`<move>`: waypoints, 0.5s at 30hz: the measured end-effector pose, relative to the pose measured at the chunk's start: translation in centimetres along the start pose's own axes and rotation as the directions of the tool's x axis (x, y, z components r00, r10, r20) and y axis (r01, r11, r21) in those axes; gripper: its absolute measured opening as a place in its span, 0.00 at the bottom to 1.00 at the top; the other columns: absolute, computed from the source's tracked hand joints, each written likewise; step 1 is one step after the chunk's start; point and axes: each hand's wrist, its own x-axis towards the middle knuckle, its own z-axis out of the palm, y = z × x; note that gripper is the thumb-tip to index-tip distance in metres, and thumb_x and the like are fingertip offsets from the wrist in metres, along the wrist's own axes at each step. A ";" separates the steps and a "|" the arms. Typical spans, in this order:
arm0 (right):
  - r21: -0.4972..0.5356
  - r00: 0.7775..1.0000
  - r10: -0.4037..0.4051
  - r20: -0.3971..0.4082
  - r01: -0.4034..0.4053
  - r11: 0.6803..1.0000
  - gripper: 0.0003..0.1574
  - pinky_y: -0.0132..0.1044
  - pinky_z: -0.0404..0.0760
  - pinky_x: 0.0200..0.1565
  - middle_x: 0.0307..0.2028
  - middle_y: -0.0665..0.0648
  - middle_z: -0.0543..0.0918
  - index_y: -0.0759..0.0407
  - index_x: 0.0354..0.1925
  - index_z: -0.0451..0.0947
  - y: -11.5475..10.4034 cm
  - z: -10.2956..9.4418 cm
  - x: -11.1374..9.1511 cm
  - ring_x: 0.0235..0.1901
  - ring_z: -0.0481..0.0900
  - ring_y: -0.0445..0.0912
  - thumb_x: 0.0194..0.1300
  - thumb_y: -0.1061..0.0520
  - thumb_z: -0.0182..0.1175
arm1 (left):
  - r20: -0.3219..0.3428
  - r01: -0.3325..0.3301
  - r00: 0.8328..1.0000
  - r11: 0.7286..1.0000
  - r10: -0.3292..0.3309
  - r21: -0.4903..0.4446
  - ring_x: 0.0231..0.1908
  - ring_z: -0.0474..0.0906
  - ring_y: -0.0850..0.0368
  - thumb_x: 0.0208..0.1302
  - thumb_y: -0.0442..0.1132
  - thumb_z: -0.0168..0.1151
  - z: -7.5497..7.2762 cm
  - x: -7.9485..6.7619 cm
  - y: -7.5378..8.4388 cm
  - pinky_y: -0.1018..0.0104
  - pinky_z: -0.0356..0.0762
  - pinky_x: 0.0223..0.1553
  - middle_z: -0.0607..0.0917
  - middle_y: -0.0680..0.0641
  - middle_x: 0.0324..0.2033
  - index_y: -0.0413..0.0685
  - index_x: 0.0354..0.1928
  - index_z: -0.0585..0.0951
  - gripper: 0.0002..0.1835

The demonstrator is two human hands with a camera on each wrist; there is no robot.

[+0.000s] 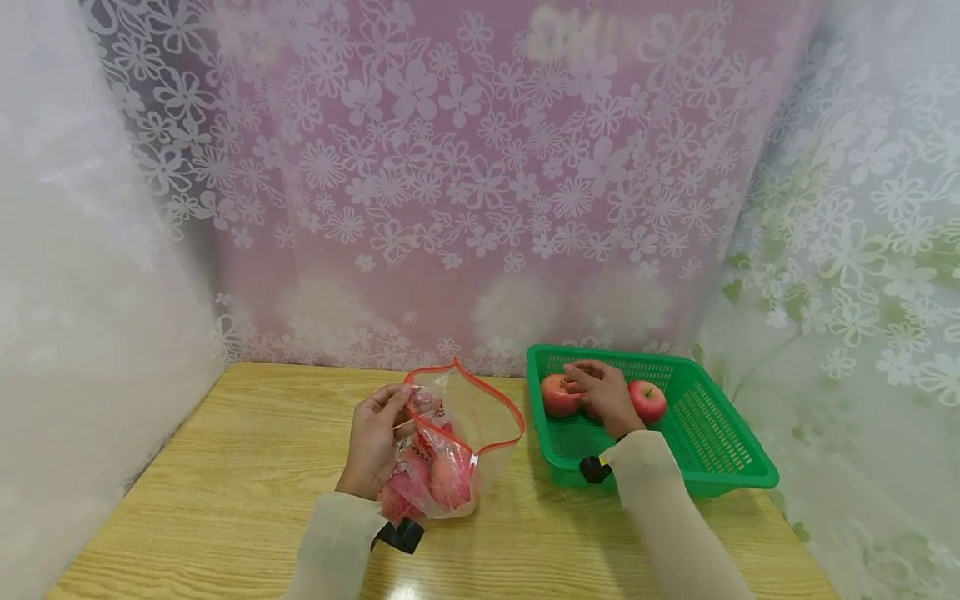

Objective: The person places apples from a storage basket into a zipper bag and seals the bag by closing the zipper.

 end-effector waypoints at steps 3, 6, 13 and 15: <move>0.067 0.999 0.017 -0.047 -0.014 0.998 0.34 0.38 0.83 0.42 0.47 0.61 0.80 0.66 0.59 0.70 0.6 -0.7 0.3 0.43 0.82 0.51 0.66 0.44 0.61 | -0.001 -0.002 1.000 1.000 0.002 -0.004 0.31 0.85 0.60 0.71 0.37 0.55 0.0 0.1 0.0 0.70 0.83 0.31 0.85 0.51 0.28 0.37 0.41 0.79 0.09; 0.114 0.996 0.033 -0.080 -0.024 0.993 0.37 0.41 0.84 0.45 0.45 0.59 0.80 0.67 0.63 0.67 1.1 -1.4 0.4 0.39 0.83 0.45 0.67 0.44 0.60 | -0.003 0.004 1.000 1.000 -0.004 -0.008 0.31 0.86 0.60 0.71 0.37 0.55 0.0 0.1 0.0 0.70 0.83 0.32 0.85 0.51 0.28 0.37 0.41 0.79 0.09; 0.259 0.980 0.117 -0.160 -0.073 0.963 0.32 0.41 0.82 0.48 0.39 0.47 0.78 0.62 0.63 0.65 1.8 -2.8 0.7 0.39 0.83 0.42 0.69 0.45 0.58 | 0.000 0.009 1.000 1.000 -0.009 0.003 0.32 0.86 0.60 0.71 0.37 0.55 0.0 0.0 0.0 0.70 0.83 0.33 0.85 0.51 0.29 0.35 0.43 0.79 0.10; 0.321 0.972 0.142 -0.190 -0.075 0.944 0.27 0.38 0.84 0.45 0.38 0.48 0.78 0.59 0.59 0.67 1.8 -3.1 0.8 0.36 0.83 0.40 0.69 0.47 0.58 | 0.000 0.012 1.000 1.000 -0.012 0.003 0.32 0.86 0.60 0.71 0.37 0.55 0.0 -0.1 0.1 0.70 0.83 0.33 0.86 0.51 0.29 0.35 0.43 0.79 0.10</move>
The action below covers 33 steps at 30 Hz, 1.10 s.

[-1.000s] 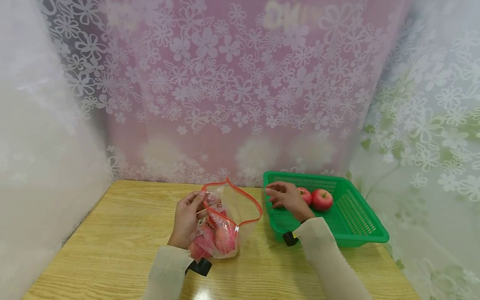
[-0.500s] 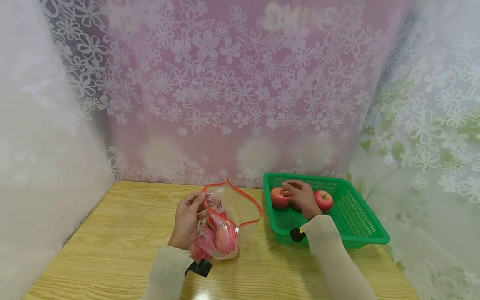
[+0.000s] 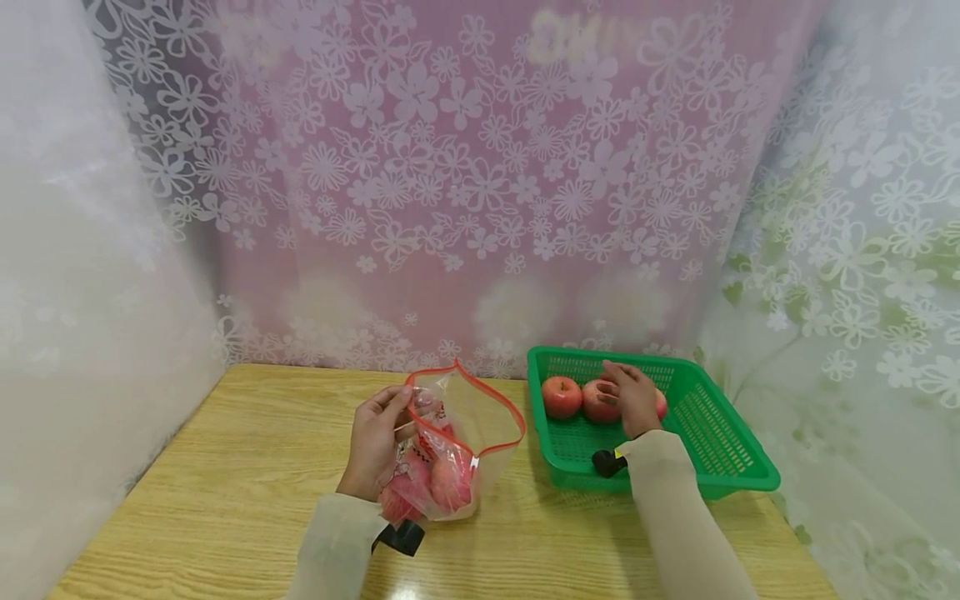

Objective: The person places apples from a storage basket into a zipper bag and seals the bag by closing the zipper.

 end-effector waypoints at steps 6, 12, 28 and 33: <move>0.022 0.994 -0.010 -0.110 0.012 1.000 0.18 0.33 0.83 0.42 0.42 0.51 0.74 0.52 0.52 0.68 0.0 -0.6 0.5 0.32 0.80 0.37 0.69 0.47 0.57 | 0.006 -0.003 1.000 1.000 0.003 -0.010 0.32 0.86 0.59 0.71 0.38 0.55 -0.1 0.0 -0.1 0.70 0.83 0.33 0.86 0.51 0.29 0.35 0.44 0.78 0.11; -0.031 0.975 -0.061 -0.212 0.055 0.998 0.20 0.31 0.81 0.43 0.41 0.46 0.75 0.52 0.52 0.70 0.5 -1.5 1.1 0.36 0.77 0.36 0.68 0.45 0.59 | 0.011 -0.014 1.000 1.000 0.015 -0.011 0.32 0.86 0.59 0.71 0.38 0.55 -0.1 0.1 -0.3 0.70 0.83 0.33 0.86 0.50 0.29 0.30 0.48 0.76 0.14; 0.050 0.900 -0.015 -0.435 0.040 0.998 0.43 0.34 0.73 0.42 0.47 0.48 0.69 0.59 0.68 0.58 1.4 -3.2 2.0 0.36 0.67 0.39 0.64 0.42 0.61 | 0.014 -0.034 0.999 0.998 0.035 -0.048 0.27 0.84 0.61 0.72 0.35 0.53 -0.3 -0.1 -0.4 0.72 0.83 0.28 0.84 0.51 0.26 0.40 0.37 0.79 0.07; 0.038 0.888 0.019 -0.459 -0.002 0.999 0.45 0.44 0.69 0.60 0.67 0.57 0.61 0.58 0.72 0.54 1.6 -3.7 2.0 0.50 0.67 0.44 0.67 0.40 0.56 | 0.015 -0.025 1.000 0.998 0.026 -0.053 0.29 0.85 0.60 0.72 0.34 0.52 -0.3 -0.1 -0.3 0.71 0.83 0.29 0.85 0.51 0.26 0.39 0.37 0.78 0.08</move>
